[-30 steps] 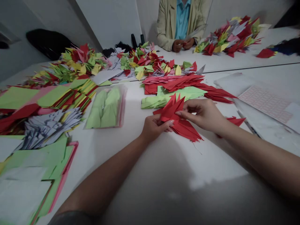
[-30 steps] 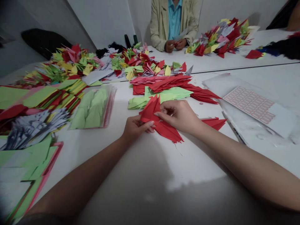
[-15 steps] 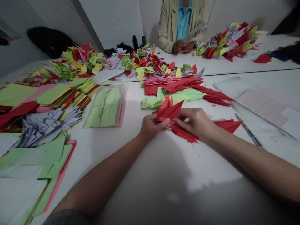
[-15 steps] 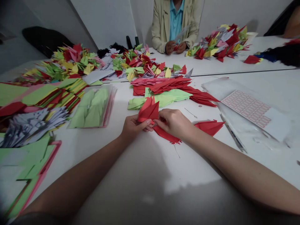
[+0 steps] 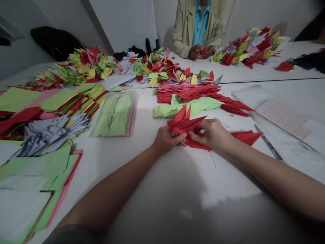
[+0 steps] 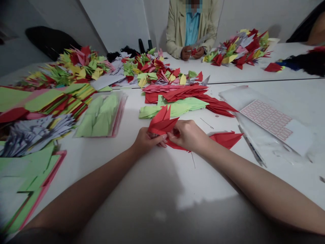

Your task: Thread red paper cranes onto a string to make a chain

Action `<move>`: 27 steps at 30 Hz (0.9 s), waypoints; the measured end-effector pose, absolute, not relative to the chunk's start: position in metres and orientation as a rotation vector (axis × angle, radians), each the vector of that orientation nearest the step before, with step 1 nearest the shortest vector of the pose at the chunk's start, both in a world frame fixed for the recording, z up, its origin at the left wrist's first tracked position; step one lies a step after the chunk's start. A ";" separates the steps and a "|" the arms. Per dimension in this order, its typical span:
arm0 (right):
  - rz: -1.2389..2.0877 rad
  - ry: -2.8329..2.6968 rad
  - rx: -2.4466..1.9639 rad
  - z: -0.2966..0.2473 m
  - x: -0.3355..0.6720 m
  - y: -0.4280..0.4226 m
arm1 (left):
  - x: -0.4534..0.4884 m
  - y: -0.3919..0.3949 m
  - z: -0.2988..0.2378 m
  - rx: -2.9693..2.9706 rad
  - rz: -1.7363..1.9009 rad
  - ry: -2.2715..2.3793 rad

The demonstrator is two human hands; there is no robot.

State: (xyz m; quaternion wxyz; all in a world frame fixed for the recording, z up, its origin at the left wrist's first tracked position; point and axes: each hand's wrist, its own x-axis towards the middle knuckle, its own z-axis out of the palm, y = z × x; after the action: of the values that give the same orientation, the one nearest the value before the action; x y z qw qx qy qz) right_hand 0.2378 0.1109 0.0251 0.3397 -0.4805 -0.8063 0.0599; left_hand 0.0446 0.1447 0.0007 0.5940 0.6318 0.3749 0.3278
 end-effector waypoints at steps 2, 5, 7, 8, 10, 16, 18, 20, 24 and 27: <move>0.123 -2.083 -1.245 0.026 0.238 0.111 | 0.045 0.144 0.002 1.461 0.743 0.853; 0.141 -2.070 -1.230 0.029 0.241 0.112 | 0.045 0.143 0.004 1.448 0.739 0.845; 0.165 -2.074 -1.207 0.032 0.244 0.112 | 0.046 0.142 0.005 1.439 0.751 0.856; 0.168 -2.085 -1.193 0.033 0.246 0.112 | 0.046 0.142 0.005 1.437 0.760 0.867; 0.159 -2.130 -1.151 0.037 0.249 0.113 | 0.047 0.141 0.004 1.445 0.795 0.896; 0.132 -2.308 -0.886 0.044 0.255 0.113 | 0.043 0.148 -0.006 1.613 0.988 0.958; -0.001 -2.364 -0.849 0.044 0.255 0.112 | 0.039 0.150 -0.007 1.735 1.034 0.955; -0.124 -2.414 -0.831 0.043 0.254 0.111 | 0.036 0.151 -0.008 1.812 1.055 0.924; -0.002 -2.402 -0.807 0.044 0.253 0.109 | 0.036 0.152 -0.012 1.784 1.078 0.895; 0.219 -2.222 -0.843 0.048 0.253 0.108 | 0.038 0.153 -0.015 1.714 1.053 0.937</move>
State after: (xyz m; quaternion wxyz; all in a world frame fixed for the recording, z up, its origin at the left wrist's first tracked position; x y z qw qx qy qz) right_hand 0.2525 0.1076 0.0478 0.3685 -0.3282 -0.8656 0.0852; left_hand 0.0378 0.1534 -0.0148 0.4451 0.6917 0.3782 0.4248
